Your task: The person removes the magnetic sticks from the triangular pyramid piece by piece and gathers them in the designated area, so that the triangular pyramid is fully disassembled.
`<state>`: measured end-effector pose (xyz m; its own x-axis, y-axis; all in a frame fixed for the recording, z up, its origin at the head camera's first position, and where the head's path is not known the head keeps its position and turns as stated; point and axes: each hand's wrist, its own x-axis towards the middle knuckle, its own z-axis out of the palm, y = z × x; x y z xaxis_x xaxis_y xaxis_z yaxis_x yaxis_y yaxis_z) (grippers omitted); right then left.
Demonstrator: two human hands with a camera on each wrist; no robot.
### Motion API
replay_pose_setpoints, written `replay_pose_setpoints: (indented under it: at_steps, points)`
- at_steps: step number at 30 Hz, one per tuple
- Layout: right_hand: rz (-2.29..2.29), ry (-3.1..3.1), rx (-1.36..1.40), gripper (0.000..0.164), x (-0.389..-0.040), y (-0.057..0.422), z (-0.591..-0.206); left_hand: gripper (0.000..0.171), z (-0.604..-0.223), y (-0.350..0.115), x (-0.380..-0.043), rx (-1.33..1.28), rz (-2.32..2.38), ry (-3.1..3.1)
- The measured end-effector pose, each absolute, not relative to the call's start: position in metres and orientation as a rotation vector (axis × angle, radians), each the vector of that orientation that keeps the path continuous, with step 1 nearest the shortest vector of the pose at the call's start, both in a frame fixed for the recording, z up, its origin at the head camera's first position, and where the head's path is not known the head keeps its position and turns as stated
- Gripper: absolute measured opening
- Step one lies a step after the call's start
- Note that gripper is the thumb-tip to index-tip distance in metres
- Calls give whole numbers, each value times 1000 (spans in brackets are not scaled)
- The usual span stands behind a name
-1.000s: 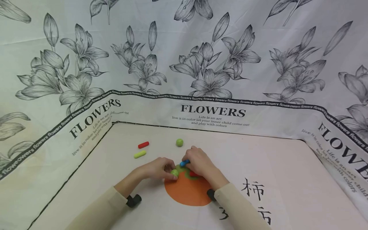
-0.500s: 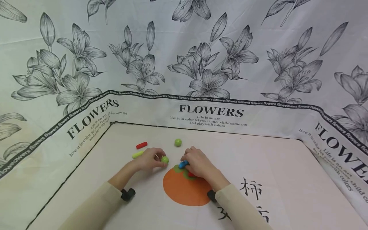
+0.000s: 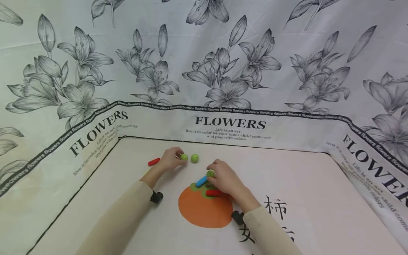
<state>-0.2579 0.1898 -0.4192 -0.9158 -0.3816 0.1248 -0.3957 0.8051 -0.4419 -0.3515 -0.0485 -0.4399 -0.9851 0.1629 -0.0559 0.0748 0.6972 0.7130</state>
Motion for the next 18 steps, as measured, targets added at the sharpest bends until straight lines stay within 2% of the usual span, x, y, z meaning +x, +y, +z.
replay_pose_setpoints:
  at_steps: [5, 9, 18]
  points:
    - [860, -3000, 421, 34, -266, 188, -421, 34, -441, -48, -359, 86, 1146, 2815]
    - [856, -3002, 372, 32, -271, 185, -425, 34, -442, -49, -360, 60, 1155, 2817]
    - [904, -3027, 322, 22, -274, 186, -431, 56, -445, -59, -357, 167, 1126, 2880]
